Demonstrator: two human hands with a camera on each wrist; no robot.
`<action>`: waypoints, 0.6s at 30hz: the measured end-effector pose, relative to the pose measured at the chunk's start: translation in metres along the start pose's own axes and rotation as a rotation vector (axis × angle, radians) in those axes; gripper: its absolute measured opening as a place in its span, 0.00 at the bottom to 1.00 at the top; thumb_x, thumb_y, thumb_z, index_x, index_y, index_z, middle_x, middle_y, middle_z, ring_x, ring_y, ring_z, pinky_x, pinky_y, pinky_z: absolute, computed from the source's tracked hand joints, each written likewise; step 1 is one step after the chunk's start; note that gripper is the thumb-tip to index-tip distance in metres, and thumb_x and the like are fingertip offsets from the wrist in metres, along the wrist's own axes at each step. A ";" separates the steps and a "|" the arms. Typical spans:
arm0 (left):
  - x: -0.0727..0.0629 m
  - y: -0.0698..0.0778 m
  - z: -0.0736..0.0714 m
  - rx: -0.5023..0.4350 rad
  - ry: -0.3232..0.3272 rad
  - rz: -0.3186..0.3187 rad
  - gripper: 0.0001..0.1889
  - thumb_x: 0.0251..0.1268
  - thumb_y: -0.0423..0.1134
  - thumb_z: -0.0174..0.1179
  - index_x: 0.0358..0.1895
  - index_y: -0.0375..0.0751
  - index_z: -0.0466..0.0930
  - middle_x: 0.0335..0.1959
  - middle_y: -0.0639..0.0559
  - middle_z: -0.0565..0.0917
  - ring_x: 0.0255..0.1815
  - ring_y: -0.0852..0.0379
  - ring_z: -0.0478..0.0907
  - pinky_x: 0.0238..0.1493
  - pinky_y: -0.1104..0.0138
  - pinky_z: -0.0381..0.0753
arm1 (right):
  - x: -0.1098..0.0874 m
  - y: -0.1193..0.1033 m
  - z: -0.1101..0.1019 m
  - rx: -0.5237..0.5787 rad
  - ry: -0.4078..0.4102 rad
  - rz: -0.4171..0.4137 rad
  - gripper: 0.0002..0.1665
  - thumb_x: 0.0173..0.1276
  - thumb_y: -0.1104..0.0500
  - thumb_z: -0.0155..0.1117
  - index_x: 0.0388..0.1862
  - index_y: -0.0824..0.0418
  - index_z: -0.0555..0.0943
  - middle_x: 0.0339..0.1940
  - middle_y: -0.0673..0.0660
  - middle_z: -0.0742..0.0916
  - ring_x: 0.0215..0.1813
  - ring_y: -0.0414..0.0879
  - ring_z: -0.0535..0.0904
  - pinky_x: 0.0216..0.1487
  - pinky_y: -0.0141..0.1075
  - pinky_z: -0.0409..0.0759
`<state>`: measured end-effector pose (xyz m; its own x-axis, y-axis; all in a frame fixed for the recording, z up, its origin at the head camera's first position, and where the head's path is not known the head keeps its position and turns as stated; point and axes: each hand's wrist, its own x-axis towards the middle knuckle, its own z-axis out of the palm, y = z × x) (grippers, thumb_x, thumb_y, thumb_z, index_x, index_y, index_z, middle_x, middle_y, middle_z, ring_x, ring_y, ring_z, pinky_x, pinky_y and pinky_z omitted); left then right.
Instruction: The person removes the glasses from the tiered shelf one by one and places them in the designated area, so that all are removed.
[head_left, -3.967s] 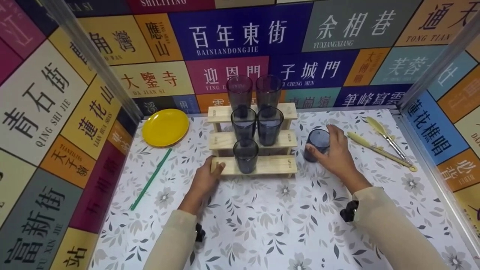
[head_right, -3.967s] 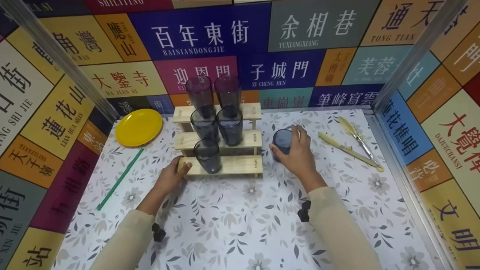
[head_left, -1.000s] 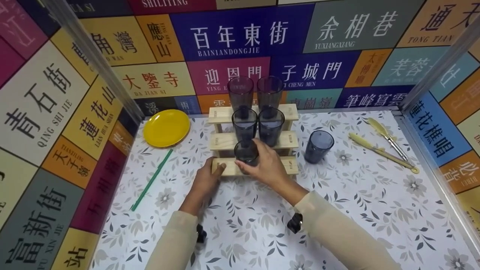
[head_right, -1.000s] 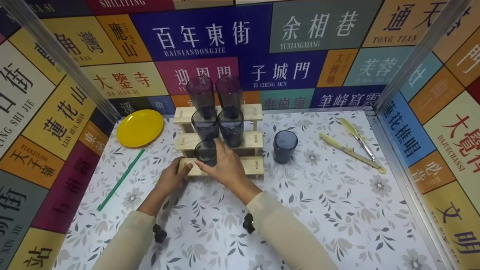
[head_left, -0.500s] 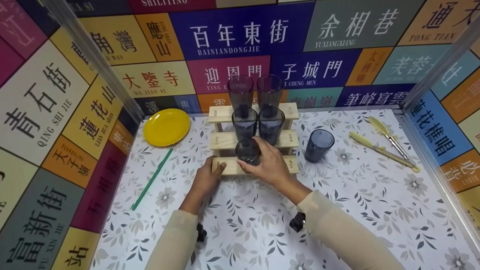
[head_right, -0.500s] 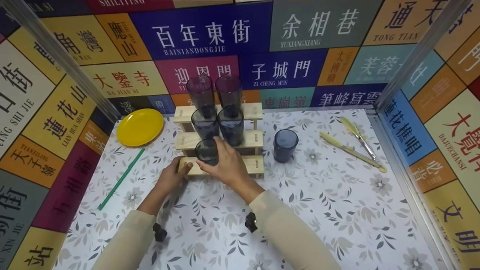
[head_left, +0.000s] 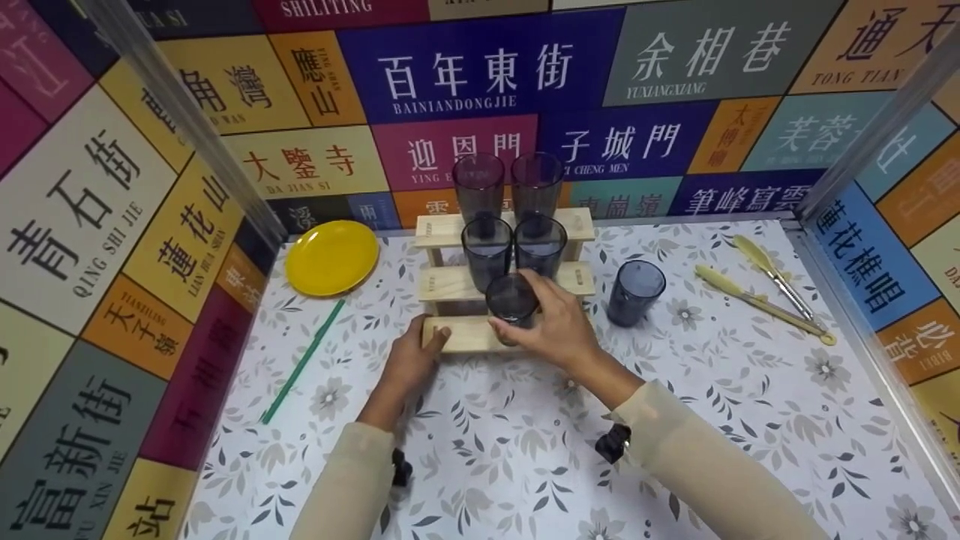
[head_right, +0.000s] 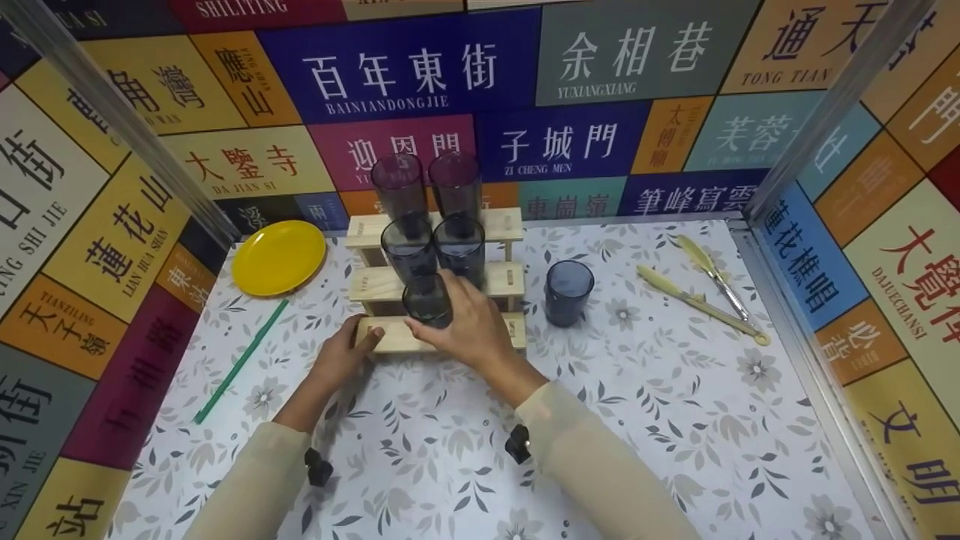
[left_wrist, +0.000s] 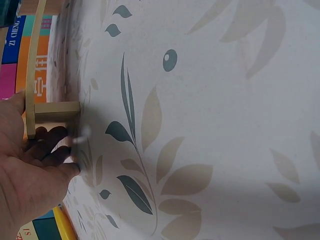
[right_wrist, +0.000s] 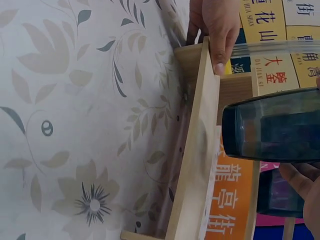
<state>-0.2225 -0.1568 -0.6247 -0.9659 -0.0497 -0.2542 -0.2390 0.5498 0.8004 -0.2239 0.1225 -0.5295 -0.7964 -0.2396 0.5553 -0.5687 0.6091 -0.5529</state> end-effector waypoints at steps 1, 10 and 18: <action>0.000 0.000 0.000 -0.007 -0.003 -0.005 0.43 0.84 0.67 0.57 0.89 0.46 0.60 0.85 0.38 0.71 0.86 0.39 0.69 0.88 0.46 0.65 | 0.000 0.000 -0.002 0.000 0.001 -0.007 0.50 0.59 0.40 0.89 0.72 0.66 0.81 0.57 0.65 0.93 0.54 0.61 0.93 0.55 0.53 0.92; 0.000 0.000 -0.002 -0.005 0.010 0.024 0.40 0.85 0.63 0.58 0.88 0.44 0.62 0.83 0.36 0.74 0.84 0.39 0.72 0.86 0.46 0.68 | -0.004 0.005 -0.018 -0.040 0.017 -0.040 0.50 0.57 0.41 0.90 0.70 0.67 0.82 0.60 0.67 0.92 0.59 0.65 0.92 0.61 0.56 0.91; 0.001 0.001 -0.001 -0.021 -0.006 0.000 0.41 0.85 0.64 0.58 0.88 0.45 0.61 0.85 0.38 0.72 0.86 0.41 0.69 0.88 0.47 0.65 | -0.009 0.014 -0.038 -0.058 0.032 -0.028 0.51 0.55 0.42 0.91 0.71 0.66 0.81 0.60 0.67 0.92 0.58 0.66 0.91 0.58 0.59 0.90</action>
<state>-0.2237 -0.1570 -0.6237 -0.9652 -0.0447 -0.2576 -0.2412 0.5323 0.8114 -0.2169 0.1618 -0.5181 -0.7726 -0.2339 0.5902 -0.5774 0.6453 -0.5002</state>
